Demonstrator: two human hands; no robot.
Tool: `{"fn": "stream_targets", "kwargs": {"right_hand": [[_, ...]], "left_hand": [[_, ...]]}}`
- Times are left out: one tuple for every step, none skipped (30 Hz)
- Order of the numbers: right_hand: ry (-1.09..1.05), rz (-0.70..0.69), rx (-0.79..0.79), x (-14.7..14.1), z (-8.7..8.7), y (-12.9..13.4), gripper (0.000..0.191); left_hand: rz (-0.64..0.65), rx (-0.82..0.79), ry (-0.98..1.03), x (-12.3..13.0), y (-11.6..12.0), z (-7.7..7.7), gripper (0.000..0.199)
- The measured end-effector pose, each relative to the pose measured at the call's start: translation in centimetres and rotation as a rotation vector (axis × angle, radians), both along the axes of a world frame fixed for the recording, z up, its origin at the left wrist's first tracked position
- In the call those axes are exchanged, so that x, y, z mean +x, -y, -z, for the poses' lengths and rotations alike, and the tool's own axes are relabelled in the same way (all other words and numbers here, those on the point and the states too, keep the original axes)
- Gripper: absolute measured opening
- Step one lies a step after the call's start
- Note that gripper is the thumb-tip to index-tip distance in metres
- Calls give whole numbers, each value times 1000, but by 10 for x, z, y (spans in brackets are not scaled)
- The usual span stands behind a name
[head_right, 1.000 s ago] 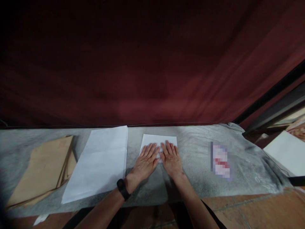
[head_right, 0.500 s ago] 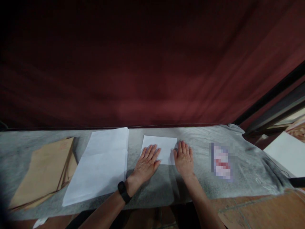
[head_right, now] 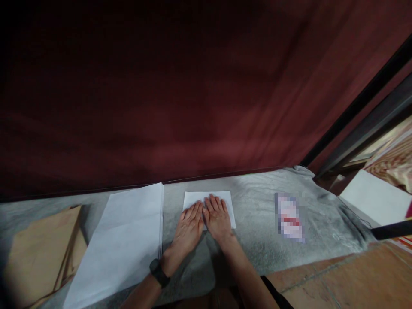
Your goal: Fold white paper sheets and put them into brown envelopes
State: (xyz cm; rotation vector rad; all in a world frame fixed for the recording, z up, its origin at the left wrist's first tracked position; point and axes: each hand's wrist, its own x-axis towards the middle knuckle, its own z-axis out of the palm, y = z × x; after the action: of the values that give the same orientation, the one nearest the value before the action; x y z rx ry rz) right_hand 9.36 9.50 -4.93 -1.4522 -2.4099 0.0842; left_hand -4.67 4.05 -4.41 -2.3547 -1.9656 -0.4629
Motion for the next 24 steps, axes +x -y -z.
{"fn": "stream_targets", "kwargs": {"right_hand": [[9, 7, 0, 0, 1, 0, 48], [21, 11, 0, -1, 2, 0, 48], [36, 12, 1, -1, 2, 0, 49], [52, 8, 3, -1, 3, 1, 50], [69, 4, 8, -1, 4, 1, 51], [84, 1, 14, 0, 5, 1, 52], [95, 2, 21, 0, 5, 2, 54], [103, 7, 26, 0, 6, 1, 56], [106, 16, 29, 0, 7, 1, 57], [106, 29, 29, 0, 7, 0, 58], [102, 42, 29, 1, 8, -1, 57], [94, 55, 29, 1, 9, -2, 56], [82, 66, 31, 2, 9, -4, 54], [68, 77, 36, 3, 10, -5, 52], [52, 91, 44, 4, 10, -6, 51], [37, 106, 52, 7, 10, -7, 50], [27, 123, 60, 9, 10, -8, 50], [22, 143, 67, 13, 10, -9, 50], [22, 164, 71, 16, 10, -10, 51], [25, 184, 74, 21, 10, -11, 52], [29, 202, 76, 25, 10, -11, 52], [32, 217, 78, 30, 10, -12, 53], [32, 231, 82, 36, 10, -13, 53], [30, 246, 86, 41, 10, -13, 54]], "left_hand": [[-21, -9, 13, 2, -3, -2, 54], [-41, -13, 24, 4, -7, -4, 53], [-55, -12, 33, 6, -12, -5, 53], [-60, -8, 40, 9, -18, -6, 53], [-54, -4, 43, 12, -25, -6, 54], [-44, -5, 43, 14, -31, -6, 54], [-36, -11, 39, 17, -38, -5, 55], [-32, -23, 33, 18, -43, -4, 55], [-36, -38, 25, 20, -48, -3, 55], [-45, -50, 15, 20, -51, -2, 56], [-56, -58, 5, 19, -54, 0, 57], [-65, -60, -4, 17, -54, 2, 58], [-74, -58, -13, 15, -54, 3, 58], [-89, -54, -20, 12, -52, 5, 59], [-107, -50, -27, 9, -50, 7, 59], [-124, -47, -34, 6, -48, 8, 59], [-140, -43, -41, 2, -46, 9, 59], [-154, -36, -47, -1, -43, 10, 60], [-165, -28, -51, -4, -41, 10, 60], [-174, -16, -53, -7, -38, 10, 60], [-182, -4, -53, -10, -36, 9, 59], [-192, 8, -51, -12, -33, 9, 59], [-201, 16, -49, -14, -31, 8, 59], [-213, 20, -46, -17, -29, 8, 59]]}}
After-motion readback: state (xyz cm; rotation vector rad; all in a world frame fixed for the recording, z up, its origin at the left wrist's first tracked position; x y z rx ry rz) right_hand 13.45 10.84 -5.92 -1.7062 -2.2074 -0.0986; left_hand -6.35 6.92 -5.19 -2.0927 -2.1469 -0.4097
